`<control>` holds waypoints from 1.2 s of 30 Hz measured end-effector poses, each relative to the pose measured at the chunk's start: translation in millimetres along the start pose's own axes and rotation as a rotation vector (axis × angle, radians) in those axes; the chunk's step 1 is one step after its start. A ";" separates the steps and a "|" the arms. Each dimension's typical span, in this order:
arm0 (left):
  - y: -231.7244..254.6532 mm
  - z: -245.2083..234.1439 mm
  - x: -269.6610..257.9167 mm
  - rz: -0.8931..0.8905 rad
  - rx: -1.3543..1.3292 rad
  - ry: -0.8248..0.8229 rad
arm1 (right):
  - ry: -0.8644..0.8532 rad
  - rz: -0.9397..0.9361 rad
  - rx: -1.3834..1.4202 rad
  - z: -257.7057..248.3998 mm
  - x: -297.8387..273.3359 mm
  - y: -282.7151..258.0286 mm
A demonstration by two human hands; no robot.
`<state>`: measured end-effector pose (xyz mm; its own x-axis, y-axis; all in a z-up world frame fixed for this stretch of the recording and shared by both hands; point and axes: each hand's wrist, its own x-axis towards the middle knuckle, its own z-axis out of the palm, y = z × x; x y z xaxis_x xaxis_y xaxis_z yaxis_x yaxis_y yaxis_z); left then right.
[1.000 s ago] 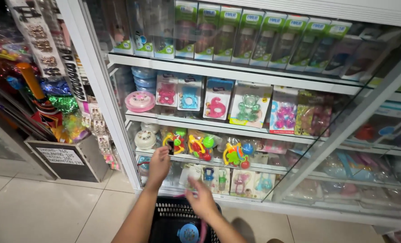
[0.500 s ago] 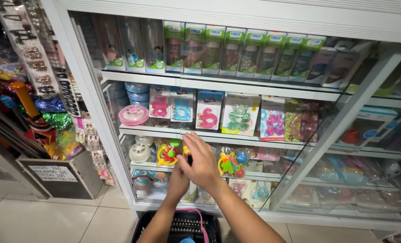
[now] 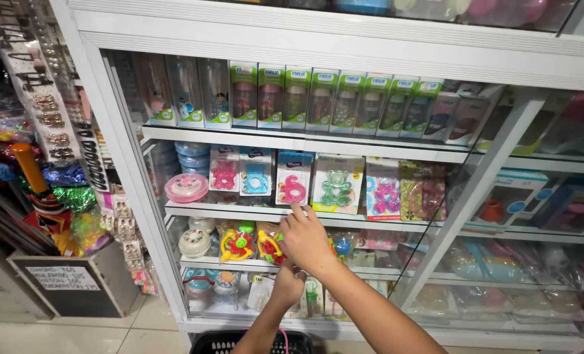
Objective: Selecting and examining various baby items such as grooming kits, bottles, and teethers from store shelves.
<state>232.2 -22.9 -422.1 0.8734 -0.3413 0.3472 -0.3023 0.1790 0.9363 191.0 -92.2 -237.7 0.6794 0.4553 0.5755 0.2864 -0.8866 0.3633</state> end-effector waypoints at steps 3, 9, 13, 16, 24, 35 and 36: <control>15.3 11.9 -1.0 -0.097 0.205 -0.021 | 0.012 0.006 -0.025 -3.2 -10.8 13.5; 5.4 27.9 10.9 -0.001 0.471 -0.278 | 0.056 0.062 -0.018 -8.3 -37.4 42.0; 61.5 32.2 24.4 0.051 0.652 -0.244 | 0.112 0.096 -0.027 -13.9 -57.7 59.2; 123.5 23.9 35.2 0.326 0.808 -0.044 | 0.154 0.157 -0.018 -17.8 -72.1 72.0; 226.8 -1.1 88.1 0.822 1.220 0.289 | 0.124 0.370 -0.087 -37.1 -88.9 100.0; 250.6 -12.9 124.7 0.733 1.511 0.268 | 0.366 0.315 -0.059 -64.4 -7.3 148.3; 251.5 -14.9 125.2 0.749 1.501 0.268 | 0.361 0.319 -0.066 -60.5 -2.6 154.4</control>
<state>271.2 -6.9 -144.0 0.3694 -0.4113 0.8333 -0.5790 -0.8032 -0.1398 192.6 -225.2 -138.8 0.4450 0.1718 0.8789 0.0507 -0.9847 0.1668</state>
